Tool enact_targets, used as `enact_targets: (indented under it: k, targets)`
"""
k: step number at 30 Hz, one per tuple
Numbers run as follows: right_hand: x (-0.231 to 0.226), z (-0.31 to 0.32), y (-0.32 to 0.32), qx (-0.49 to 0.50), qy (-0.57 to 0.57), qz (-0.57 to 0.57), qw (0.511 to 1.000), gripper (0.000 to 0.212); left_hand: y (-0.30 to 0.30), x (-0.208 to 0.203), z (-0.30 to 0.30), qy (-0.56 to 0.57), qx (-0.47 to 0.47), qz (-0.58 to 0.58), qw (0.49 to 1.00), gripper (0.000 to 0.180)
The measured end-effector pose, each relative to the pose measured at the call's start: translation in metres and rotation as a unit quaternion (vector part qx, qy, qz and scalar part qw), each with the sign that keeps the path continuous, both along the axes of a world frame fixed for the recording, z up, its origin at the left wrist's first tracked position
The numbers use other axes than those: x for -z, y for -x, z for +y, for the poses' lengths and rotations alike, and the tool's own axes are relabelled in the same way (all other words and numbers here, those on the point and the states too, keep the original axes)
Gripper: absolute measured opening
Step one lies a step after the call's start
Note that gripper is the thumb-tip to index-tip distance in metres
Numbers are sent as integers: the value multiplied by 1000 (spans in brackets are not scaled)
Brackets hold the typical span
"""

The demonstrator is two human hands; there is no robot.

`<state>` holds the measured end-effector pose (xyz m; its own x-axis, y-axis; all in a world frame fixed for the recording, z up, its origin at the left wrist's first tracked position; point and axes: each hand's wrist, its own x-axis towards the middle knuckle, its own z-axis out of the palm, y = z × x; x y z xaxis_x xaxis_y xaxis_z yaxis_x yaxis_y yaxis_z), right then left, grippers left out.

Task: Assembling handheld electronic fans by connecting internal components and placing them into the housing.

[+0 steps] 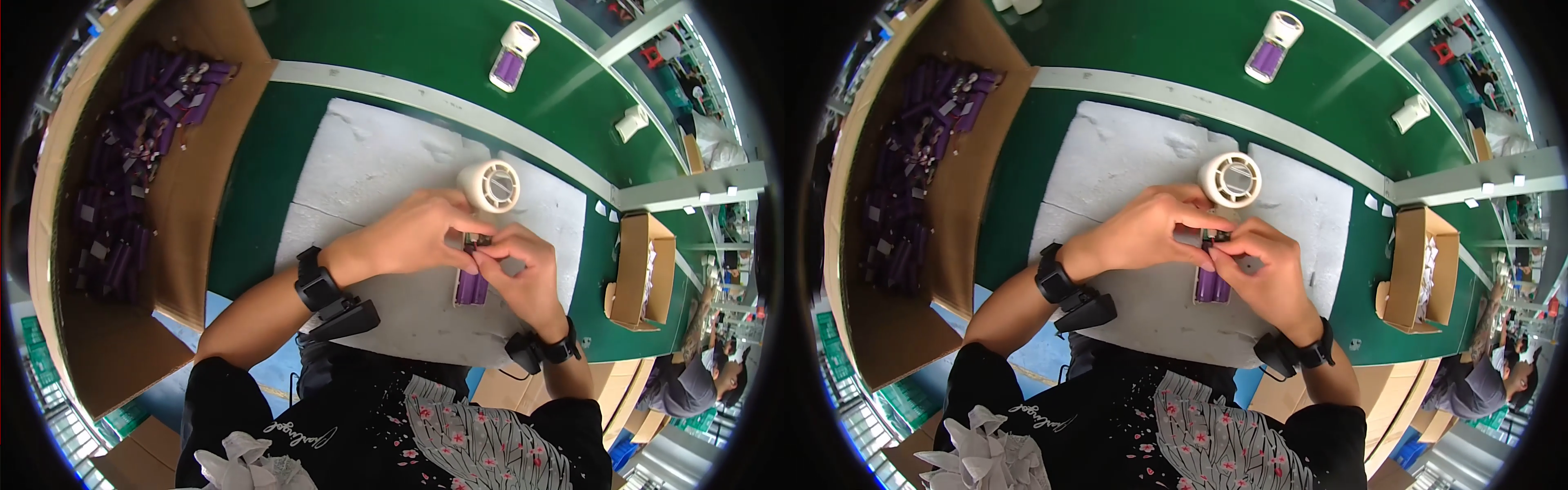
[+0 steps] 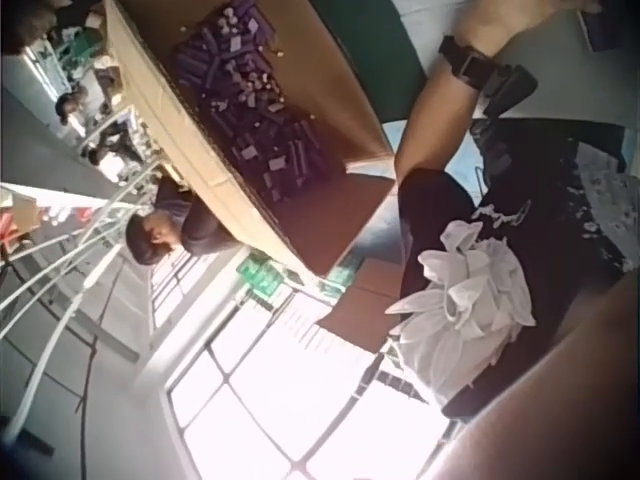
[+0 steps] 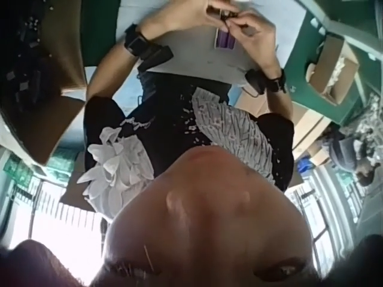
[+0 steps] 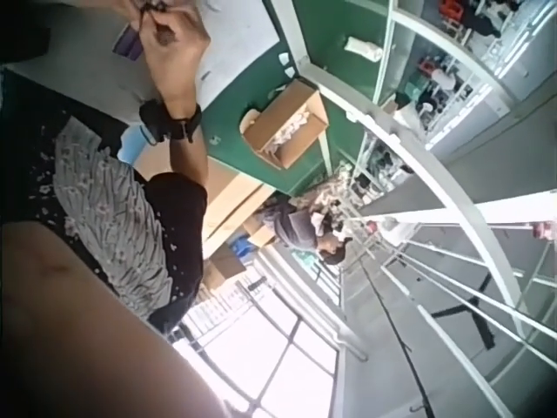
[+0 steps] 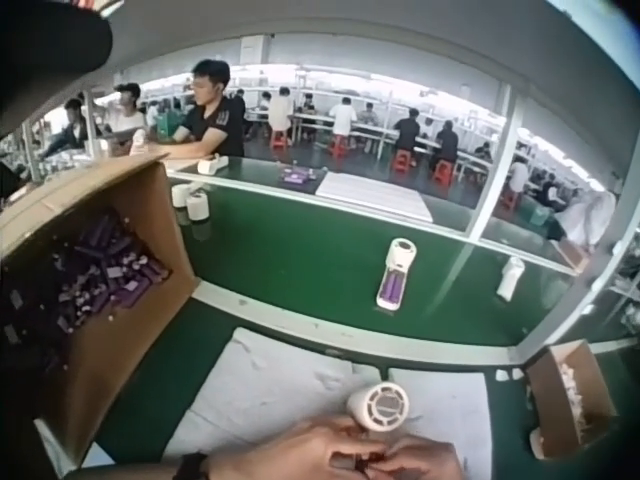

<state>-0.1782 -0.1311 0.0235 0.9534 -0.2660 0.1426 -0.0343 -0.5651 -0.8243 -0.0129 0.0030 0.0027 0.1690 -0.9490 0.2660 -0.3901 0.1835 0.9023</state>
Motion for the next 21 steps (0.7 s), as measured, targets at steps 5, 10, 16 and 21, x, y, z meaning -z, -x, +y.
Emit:
enact_targets:
  k: [5, 10, 16, 21]
  targets:
    - [-15, 6, 12, -66, 141, 3, 988, 45, -3, 3, -2, 8, 29, 22, 999, 45]
    - [-27, 21, 13, -100, 185, 46, 977, 67, -5, 8, 1, -7, 12, 42, 999, 46]
    - [-25, 5, 0, -106, 222, 53, 968, 74, -6, 7, -2, 42, -64, 6, 997, 48]
    - [-4, -45, -70, 16, 341, -35, 939, 54, -22, 9, -2, 23, -250, -65, 966, 42]
